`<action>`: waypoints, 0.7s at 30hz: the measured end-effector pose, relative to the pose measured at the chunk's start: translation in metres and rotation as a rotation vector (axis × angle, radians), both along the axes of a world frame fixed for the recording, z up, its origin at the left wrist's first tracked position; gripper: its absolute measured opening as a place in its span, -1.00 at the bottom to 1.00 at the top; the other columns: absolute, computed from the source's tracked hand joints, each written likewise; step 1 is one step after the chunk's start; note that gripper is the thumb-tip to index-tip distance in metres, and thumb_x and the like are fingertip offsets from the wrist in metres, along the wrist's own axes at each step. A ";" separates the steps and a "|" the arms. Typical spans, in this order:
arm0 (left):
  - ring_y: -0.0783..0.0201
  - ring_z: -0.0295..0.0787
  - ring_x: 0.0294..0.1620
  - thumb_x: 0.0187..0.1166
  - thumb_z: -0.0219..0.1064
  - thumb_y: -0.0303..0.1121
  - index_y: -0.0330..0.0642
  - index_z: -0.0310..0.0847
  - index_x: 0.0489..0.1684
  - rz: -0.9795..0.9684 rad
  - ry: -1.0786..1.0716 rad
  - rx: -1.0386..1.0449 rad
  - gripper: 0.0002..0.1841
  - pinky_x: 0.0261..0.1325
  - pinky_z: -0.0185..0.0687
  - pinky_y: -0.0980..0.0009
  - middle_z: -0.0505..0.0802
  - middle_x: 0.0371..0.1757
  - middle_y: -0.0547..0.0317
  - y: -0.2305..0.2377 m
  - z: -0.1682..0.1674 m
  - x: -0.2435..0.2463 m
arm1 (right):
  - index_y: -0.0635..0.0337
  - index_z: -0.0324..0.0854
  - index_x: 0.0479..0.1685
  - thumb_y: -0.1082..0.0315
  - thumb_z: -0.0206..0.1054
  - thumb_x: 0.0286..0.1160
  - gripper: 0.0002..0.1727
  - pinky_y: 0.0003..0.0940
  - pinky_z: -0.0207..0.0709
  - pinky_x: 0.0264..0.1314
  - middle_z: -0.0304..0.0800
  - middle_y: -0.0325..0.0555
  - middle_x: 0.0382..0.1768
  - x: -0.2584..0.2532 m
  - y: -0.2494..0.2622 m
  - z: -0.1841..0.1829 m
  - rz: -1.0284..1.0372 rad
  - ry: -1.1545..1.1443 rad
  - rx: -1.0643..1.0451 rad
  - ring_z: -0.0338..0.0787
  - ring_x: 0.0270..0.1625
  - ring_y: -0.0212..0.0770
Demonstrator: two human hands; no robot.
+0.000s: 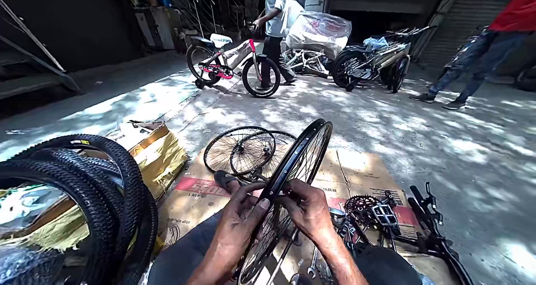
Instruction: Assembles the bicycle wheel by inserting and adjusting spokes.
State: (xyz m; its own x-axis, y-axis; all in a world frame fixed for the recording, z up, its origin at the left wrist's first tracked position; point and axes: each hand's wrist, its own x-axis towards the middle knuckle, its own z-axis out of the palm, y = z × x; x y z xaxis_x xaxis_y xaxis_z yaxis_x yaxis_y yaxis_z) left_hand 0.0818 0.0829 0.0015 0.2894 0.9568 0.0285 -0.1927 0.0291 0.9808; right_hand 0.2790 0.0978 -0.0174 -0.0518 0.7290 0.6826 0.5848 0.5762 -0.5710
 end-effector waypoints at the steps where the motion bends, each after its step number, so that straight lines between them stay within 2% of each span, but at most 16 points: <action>1: 0.22 0.60 -0.63 0.69 0.32 -0.28 0.03 0.57 0.50 -0.018 0.004 -0.015 -0.60 -0.59 0.64 0.41 0.76 -0.23 -0.04 0.000 0.002 0.000 | 0.02 0.79 -0.27 0.19 0.51 0.41 -0.87 -0.43 0.67 -0.43 0.78 -0.39 -0.43 0.005 -0.002 0.004 0.011 -0.033 -0.024 0.69 -0.48 -0.47; 4: 0.21 0.68 -0.51 0.74 0.28 -0.19 -0.01 0.63 0.39 -0.076 -0.003 -0.035 -0.67 -0.49 0.68 0.40 0.81 -0.15 -0.05 0.004 0.007 -0.001 | 0.00 0.79 -0.16 0.17 0.51 0.45 -0.85 -0.39 0.78 -0.24 0.81 -0.38 -0.23 0.013 -0.012 0.009 0.051 -0.034 -0.082 0.78 -0.30 -0.43; 6: 0.26 0.77 -0.32 0.80 0.11 0.04 0.03 0.66 0.34 -0.128 0.013 -0.002 -0.59 -0.31 0.75 0.37 0.84 -0.10 0.08 0.014 0.009 -0.002 | 0.00 0.79 -0.12 0.20 0.52 0.44 -0.84 -0.36 0.80 -0.22 0.82 -0.31 -0.18 0.017 -0.021 0.003 0.080 0.177 -0.161 0.80 -0.27 -0.34; 7: 0.29 0.81 -0.21 0.83 0.01 0.09 0.04 0.67 0.34 -0.143 0.049 0.028 -0.54 -0.18 0.78 0.33 0.87 -0.04 0.16 0.024 0.009 -0.002 | 0.08 0.77 -0.11 0.27 0.49 0.49 -0.87 -0.34 0.80 -0.18 0.84 -0.20 -0.18 0.019 -0.025 0.000 0.108 0.389 -0.209 0.81 -0.25 -0.27; 8: 0.29 0.82 -0.12 0.86 -0.05 0.01 -0.02 0.68 0.32 -0.151 0.115 0.091 -0.54 -0.07 0.79 0.28 0.86 -0.02 0.17 0.038 0.007 0.001 | 0.12 0.74 -0.12 0.32 0.41 0.58 -0.91 -0.35 0.78 -0.11 0.84 -0.14 -0.18 0.020 -0.027 -0.002 0.115 0.655 -0.261 0.83 -0.21 -0.25; 10: 0.23 0.79 -0.04 0.81 0.09 -0.23 -0.12 0.71 0.24 -0.165 0.370 0.288 -0.68 0.10 0.73 0.15 0.85 -0.02 0.11 0.073 -0.008 0.010 | 0.06 0.67 -0.11 0.21 0.23 0.75 -0.83 -0.33 0.77 -0.02 0.81 -0.19 -0.17 0.023 -0.021 0.005 0.009 1.215 -0.377 0.83 -0.13 -0.26; 11: 0.12 0.79 0.05 0.75 0.19 -0.31 -0.17 0.70 0.25 -0.207 0.541 0.400 -0.72 0.22 0.67 0.03 0.85 0.03 0.01 0.089 -0.015 0.015 | 0.02 0.60 -0.03 0.12 0.20 0.77 -0.80 -0.26 0.77 0.04 0.80 -0.20 -0.12 0.029 -0.011 0.010 -0.042 1.415 -0.401 0.84 -0.07 -0.23; 12: -0.02 0.75 0.24 0.71 0.27 -0.35 -0.23 0.68 0.31 -0.270 0.705 0.486 -0.69 0.41 0.56 -0.08 0.83 0.15 -0.12 0.101 -0.018 0.022 | -0.02 0.52 0.05 0.05 0.16 0.78 -0.77 -0.14 0.74 0.16 0.79 -0.19 -0.02 0.038 0.001 0.014 -0.066 1.522 -0.413 0.84 0.05 -0.18; 13: -0.12 0.65 0.44 0.67 0.34 -0.32 -0.24 0.64 0.40 -0.325 0.856 0.558 -0.62 0.53 0.45 -0.14 0.79 0.28 -0.18 0.111 -0.025 0.029 | 0.00 0.46 0.17 0.03 0.14 0.79 -0.72 -0.03 0.69 0.26 0.78 -0.13 0.10 0.045 0.013 0.017 -0.065 1.564 -0.401 0.82 0.17 -0.10; 14: -0.17 0.46 0.64 0.67 0.36 -0.27 -0.22 0.57 0.51 -0.385 1.001 0.610 -0.54 0.62 0.35 -0.17 0.72 0.44 -0.20 0.119 -0.033 0.037 | 0.03 0.39 0.31 0.02 0.10 0.82 -0.65 0.04 0.62 0.39 0.71 -0.08 0.25 0.050 0.023 0.021 -0.047 1.550 -0.380 0.76 0.32 -0.04; 15: -0.20 0.29 0.76 0.63 0.38 -0.25 -0.20 0.52 0.58 -0.439 1.128 0.666 -0.47 0.64 0.30 -0.21 0.66 0.54 -0.17 0.126 -0.043 0.044 | 0.07 0.39 0.34 0.02 0.07 0.83 -0.62 0.07 0.57 0.45 0.68 -0.06 0.30 0.053 0.032 0.026 -0.039 1.490 -0.356 0.71 0.40 -0.03; 16: -0.21 0.20 0.80 0.58 0.41 -0.25 -0.20 0.52 0.57 -0.482 1.210 0.699 -0.45 0.65 0.25 -0.24 0.65 0.56 -0.14 0.131 -0.050 0.049 | 0.08 0.43 0.30 0.00 0.03 0.85 -0.62 0.07 0.53 0.49 0.69 -0.09 0.31 0.054 0.041 0.033 -0.027 1.412 -0.336 0.67 0.45 -0.06; 18: -0.13 0.26 0.78 0.58 0.41 -0.24 -0.19 0.59 0.48 -0.549 1.305 0.704 -0.51 0.68 0.21 -0.21 0.69 0.53 -0.04 0.134 -0.057 0.055 | 0.11 0.51 0.18 -0.01 -0.04 0.88 -0.60 0.09 0.48 0.55 0.72 -0.11 0.33 0.050 0.052 0.048 0.035 1.273 -0.290 0.63 0.51 -0.08; 20: -0.12 0.47 0.63 0.64 0.35 -0.26 -0.25 0.68 0.34 -0.569 1.296 0.694 -0.62 0.60 0.32 -0.17 0.76 0.40 -0.09 0.137 -0.061 0.055 | 0.06 0.58 -0.11 0.04 -0.04 0.89 -0.62 -0.01 0.57 0.44 0.79 -0.18 0.07 0.035 0.053 0.061 0.089 1.158 -0.239 0.73 0.32 -0.17; 21: -0.15 0.58 0.51 0.68 0.30 -0.28 -0.29 0.72 0.22 -0.557 1.273 0.702 -0.68 0.51 0.39 -0.17 0.80 0.29 -0.15 0.138 -0.063 0.054 | 0.05 0.59 -0.15 0.07 -0.03 0.88 -0.63 -0.09 0.59 0.39 0.76 -0.23 -0.06 0.026 0.050 0.063 0.083 1.106 -0.222 0.75 0.19 -0.22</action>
